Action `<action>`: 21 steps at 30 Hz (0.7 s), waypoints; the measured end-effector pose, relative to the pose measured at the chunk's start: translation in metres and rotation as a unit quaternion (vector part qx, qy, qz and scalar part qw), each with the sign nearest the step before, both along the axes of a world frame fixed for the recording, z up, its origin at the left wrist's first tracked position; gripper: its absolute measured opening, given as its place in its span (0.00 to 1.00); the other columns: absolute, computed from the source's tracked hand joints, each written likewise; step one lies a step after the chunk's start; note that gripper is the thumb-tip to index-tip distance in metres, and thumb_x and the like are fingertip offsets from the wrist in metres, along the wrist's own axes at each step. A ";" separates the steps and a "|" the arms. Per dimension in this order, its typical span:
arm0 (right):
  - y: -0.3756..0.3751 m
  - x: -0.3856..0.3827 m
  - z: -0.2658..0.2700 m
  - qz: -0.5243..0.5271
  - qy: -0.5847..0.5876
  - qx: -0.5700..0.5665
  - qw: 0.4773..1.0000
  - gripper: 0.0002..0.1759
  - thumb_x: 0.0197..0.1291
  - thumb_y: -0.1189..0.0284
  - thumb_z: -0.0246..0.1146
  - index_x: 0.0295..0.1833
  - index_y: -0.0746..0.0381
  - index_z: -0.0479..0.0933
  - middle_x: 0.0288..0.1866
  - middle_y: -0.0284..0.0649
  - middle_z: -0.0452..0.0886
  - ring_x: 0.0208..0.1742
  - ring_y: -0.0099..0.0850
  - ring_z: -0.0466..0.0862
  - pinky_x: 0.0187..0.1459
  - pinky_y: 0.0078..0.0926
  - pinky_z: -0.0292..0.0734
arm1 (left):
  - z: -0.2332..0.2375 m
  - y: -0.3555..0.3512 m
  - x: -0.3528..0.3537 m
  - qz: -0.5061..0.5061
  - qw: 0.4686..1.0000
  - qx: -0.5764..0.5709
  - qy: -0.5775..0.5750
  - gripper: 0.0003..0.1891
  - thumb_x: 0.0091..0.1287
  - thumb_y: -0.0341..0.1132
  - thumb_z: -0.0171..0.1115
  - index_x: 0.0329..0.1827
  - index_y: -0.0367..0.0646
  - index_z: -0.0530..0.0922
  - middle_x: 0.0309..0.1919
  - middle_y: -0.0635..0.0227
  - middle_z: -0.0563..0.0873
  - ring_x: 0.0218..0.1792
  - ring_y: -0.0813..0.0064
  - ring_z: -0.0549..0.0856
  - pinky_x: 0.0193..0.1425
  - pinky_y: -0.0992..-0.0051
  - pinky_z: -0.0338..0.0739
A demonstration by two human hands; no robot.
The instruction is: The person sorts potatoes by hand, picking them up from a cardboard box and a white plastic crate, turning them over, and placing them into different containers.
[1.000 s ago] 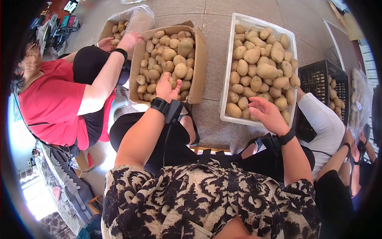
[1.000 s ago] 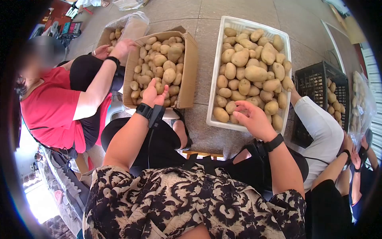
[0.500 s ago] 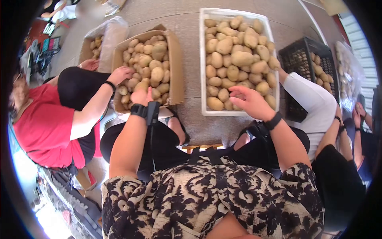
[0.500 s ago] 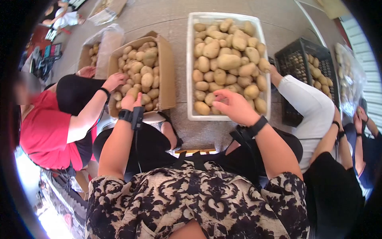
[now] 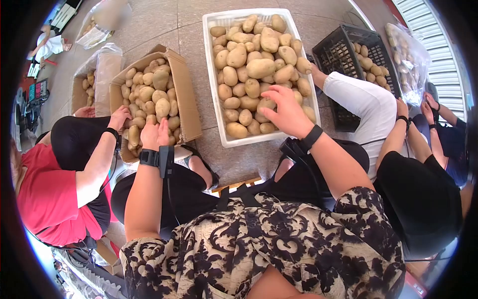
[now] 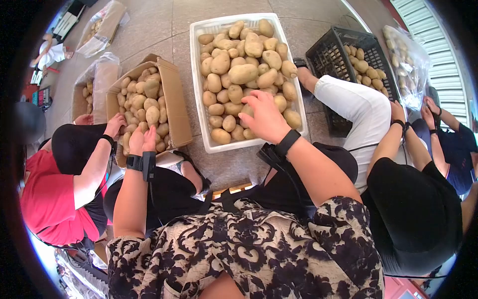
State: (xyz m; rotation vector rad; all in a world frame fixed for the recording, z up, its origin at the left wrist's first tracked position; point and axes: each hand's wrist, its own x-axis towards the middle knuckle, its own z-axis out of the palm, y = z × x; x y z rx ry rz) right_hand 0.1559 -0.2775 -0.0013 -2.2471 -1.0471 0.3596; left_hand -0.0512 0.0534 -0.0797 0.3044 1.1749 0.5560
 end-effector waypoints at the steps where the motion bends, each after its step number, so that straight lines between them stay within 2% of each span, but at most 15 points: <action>1: -0.002 0.000 -0.001 -0.014 -0.036 0.004 0.999 0.21 0.50 0.66 0.65 0.50 0.63 0.74 0.57 0.48 0.70 0.58 0.46 0.68 0.60 0.38 0.62 | -0.001 -0.004 0.002 -0.001 1.000 -0.003 0.001 0.26 0.70 0.36 0.46 0.67 0.35 0.50 0.61 0.51 0.63 0.58 0.57 0.71 0.60 0.67 0.71; 3: -0.006 0.003 -0.003 -0.027 -0.056 -0.018 0.998 0.22 0.50 0.66 0.65 0.50 0.63 0.74 0.57 0.48 0.69 0.59 0.46 0.67 0.61 0.39 0.62 | 0.040 -0.034 0.027 -0.081 0.994 -0.061 -0.034 0.25 0.71 0.35 0.44 0.66 0.34 0.51 0.59 0.49 0.65 0.56 0.55 0.72 0.58 0.66 0.73; 5: -0.009 0.009 0.003 -0.039 -0.082 -0.037 0.995 0.22 0.50 0.65 0.65 0.50 0.62 0.74 0.58 0.48 0.69 0.59 0.47 0.67 0.61 0.40 0.62 | 0.046 -0.045 0.034 -0.109 0.991 -0.055 -0.048 0.21 0.71 0.34 0.43 0.63 0.32 0.54 0.57 0.49 0.67 0.55 0.55 0.73 0.57 0.65 0.74; 8: -0.021 0.015 0.010 -0.092 -0.076 -0.205 0.971 0.23 0.50 0.66 0.65 0.53 0.58 0.72 0.59 0.48 0.67 0.59 0.49 0.67 0.60 0.40 0.63 | 0.057 -0.059 0.045 -0.173 0.982 -0.049 -0.059 0.15 0.70 0.33 0.46 0.55 0.34 0.61 0.53 0.51 0.71 0.53 0.56 0.75 0.55 0.66 0.76; 11: -0.028 0.022 0.003 -0.093 -0.014 -0.201 0.975 0.22 0.49 0.70 0.64 0.53 0.58 0.70 0.56 0.48 0.68 0.57 0.51 0.67 0.57 0.41 0.66 | 0.058 -0.066 0.053 -0.218 0.973 -0.039 -0.058 0.17 0.71 0.34 0.43 0.58 0.35 0.60 0.56 0.52 0.70 0.54 0.57 0.75 0.56 0.66 0.76; 15: -0.027 0.021 -0.005 -0.076 -0.062 -0.215 0.972 0.18 0.50 0.75 0.59 0.49 0.60 0.69 0.51 0.49 0.69 0.52 0.53 0.71 0.51 0.43 0.71 | 0.055 -0.076 0.059 -0.238 0.967 -0.057 -0.077 0.14 0.70 0.35 0.47 0.54 0.35 0.63 0.52 0.52 0.72 0.51 0.58 0.76 0.52 0.66 0.77; 18: -0.024 0.024 -0.012 -0.053 -0.077 -0.232 0.968 0.12 0.51 0.80 0.52 0.44 0.61 0.68 0.47 0.52 0.69 0.44 0.55 0.75 0.44 0.46 0.74 | 0.053 -0.082 0.065 -0.249 0.963 -0.070 -0.072 0.13 0.71 0.35 0.46 0.52 0.35 0.67 0.50 0.54 0.75 0.52 0.58 0.76 0.54 0.68 0.77; 21: -0.026 0.030 -0.021 -0.035 -0.061 -0.193 0.979 0.15 0.48 0.81 0.53 0.44 0.59 0.68 0.45 0.53 0.69 0.42 0.57 0.74 0.44 0.50 0.72 | 0.056 -0.088 0.070 -0.264 0.960 -0.067 -0.066 0.16 0.71 0.37 0.46 0.54 0.35 0.66 0.51 0.54 0.74 0.50 0.59 0.76 0.53 0.69 0.77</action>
